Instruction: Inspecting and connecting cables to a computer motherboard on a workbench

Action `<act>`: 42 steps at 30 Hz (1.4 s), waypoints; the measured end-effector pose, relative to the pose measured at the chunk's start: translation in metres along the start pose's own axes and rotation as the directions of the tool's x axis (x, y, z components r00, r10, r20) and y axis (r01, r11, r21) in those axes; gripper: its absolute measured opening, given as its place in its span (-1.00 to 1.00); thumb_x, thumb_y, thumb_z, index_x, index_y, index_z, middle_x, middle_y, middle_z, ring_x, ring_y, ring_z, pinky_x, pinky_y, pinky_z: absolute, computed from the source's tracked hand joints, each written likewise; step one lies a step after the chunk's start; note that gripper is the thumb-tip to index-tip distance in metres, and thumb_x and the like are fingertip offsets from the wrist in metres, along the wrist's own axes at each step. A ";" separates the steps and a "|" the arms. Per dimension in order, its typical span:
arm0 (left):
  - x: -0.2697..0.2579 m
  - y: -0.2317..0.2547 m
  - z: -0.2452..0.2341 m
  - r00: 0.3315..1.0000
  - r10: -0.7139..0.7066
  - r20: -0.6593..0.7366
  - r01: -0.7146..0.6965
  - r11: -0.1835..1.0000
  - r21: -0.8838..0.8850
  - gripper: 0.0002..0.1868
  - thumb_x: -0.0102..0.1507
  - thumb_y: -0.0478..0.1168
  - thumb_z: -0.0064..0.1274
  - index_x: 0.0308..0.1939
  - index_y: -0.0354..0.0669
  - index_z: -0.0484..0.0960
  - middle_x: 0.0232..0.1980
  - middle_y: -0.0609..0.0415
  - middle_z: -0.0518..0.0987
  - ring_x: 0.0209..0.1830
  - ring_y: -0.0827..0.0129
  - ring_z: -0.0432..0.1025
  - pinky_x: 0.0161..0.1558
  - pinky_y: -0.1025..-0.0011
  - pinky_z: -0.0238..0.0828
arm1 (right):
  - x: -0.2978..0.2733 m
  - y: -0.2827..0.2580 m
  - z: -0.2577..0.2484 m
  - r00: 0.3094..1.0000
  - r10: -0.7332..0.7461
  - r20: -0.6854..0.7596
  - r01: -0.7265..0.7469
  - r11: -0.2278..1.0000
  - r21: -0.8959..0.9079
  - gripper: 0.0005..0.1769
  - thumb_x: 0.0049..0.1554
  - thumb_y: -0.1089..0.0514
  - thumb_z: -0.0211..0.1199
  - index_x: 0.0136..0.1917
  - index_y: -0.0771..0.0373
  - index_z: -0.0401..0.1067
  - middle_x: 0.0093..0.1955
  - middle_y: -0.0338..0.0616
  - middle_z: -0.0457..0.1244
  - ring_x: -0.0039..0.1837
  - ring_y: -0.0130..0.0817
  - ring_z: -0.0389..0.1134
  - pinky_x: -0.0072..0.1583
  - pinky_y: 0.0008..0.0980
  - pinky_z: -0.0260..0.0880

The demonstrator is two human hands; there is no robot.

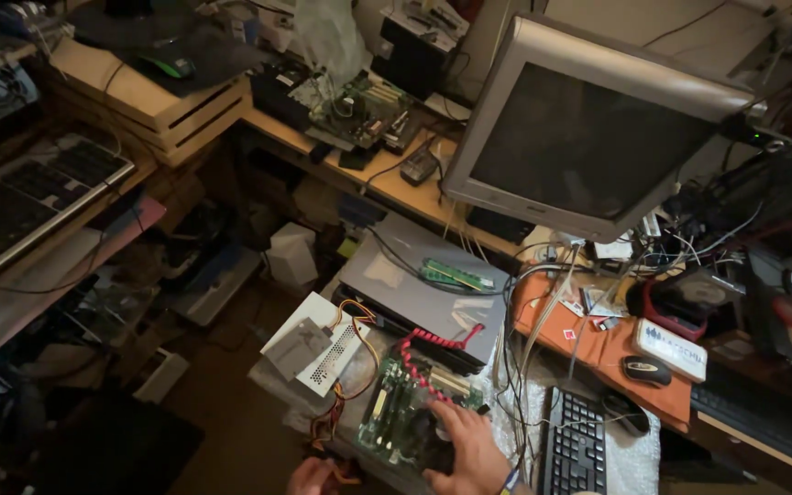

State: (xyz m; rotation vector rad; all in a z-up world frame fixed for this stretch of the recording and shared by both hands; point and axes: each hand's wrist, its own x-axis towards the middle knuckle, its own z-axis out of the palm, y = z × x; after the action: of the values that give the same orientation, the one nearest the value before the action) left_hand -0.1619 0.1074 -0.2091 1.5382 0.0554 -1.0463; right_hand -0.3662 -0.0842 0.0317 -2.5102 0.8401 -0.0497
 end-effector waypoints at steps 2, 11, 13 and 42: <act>0.006 0.004 0.004 0.991 -0.127 -0.047 0.127 0.992 0.009 -0.74 0.24 -0.21 0.21 -0.45 -0.37 0.63 -0.53 -0.20 0.59 -0.59 0.16 0.45 -0.49 0.28 0.36 | -0.004 -0.008 -0.021 0.998 0.052 0.036 -0.054 0.996 0.067 0.21 -0.29 -0.20 0.57 0.55 -0.07 0.10 0.45 0.07 0.19 0.37 0.04 0.25 0.35 0.13 0.20; 0.025 -0.046 -0.020 0.980 -0.089 0.176 0.095 0.995 -0.028 -0.76 0.32 -0.20 0.14 -0.35 -0.33 0.61 -0.45 -0.17 0.66 -0.59 0.23 0.48 -0.61 0.35 0.37 | -0.049 -0.054 -0.094 0.989 -0.146 0.027 0.139 0.974 0.178 0.11 -0.22 -0.16 0.45 0.52 0.19 0.14 0.43 0.01 0.21 0.42 -0.01 0.23 0.41 -0.06 0.09; 0.013 -0.029 -0.023 0.974 -0.107 0.201 0.104 0.994 0.025 -0.78 0.34 -0.19 0.11 -0.26 -0.32 0.63 -0.37 -0.15 0.68 -0.50 0.25 0.53 -0.55 0.41 0.39 | -0.057 -0.064 -0.104 0.980 -0.197 0.019 0.193 0.975 0.113 0.09 -0.19 -0.22 0.42 0.50 0.23 0.15 0.40 0.05 0.21 0.42 0.05 0.21 0.39 0.04 0.07; -0.216 0.246 0.091 0.274 0.578 0.768 -0.087 0.811 -0.579 -0.23 0.44 0.27 -0.31 0.39 -0.38 0.37 0.35 -0.22 0.49 0.32 0.05 0.41 0.25 0.08 0.38 | -0.143 -0.069 -0.131 0.738 -0.494 -0.459 0.513 0.853 -0.094 -0.59 0.42 -0.17 -0.21 0.31 0.08 0.23 0.37 0.04 0.28 0.41 0.00 0.32 0.41 0.03 0.11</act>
State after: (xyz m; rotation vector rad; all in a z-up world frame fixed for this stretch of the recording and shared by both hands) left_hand -0.2013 0.0732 0.1268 0.2878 -0.8025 -1.2937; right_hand -0.4677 -0.0120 0.1957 -2.6503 0.2758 -0.8828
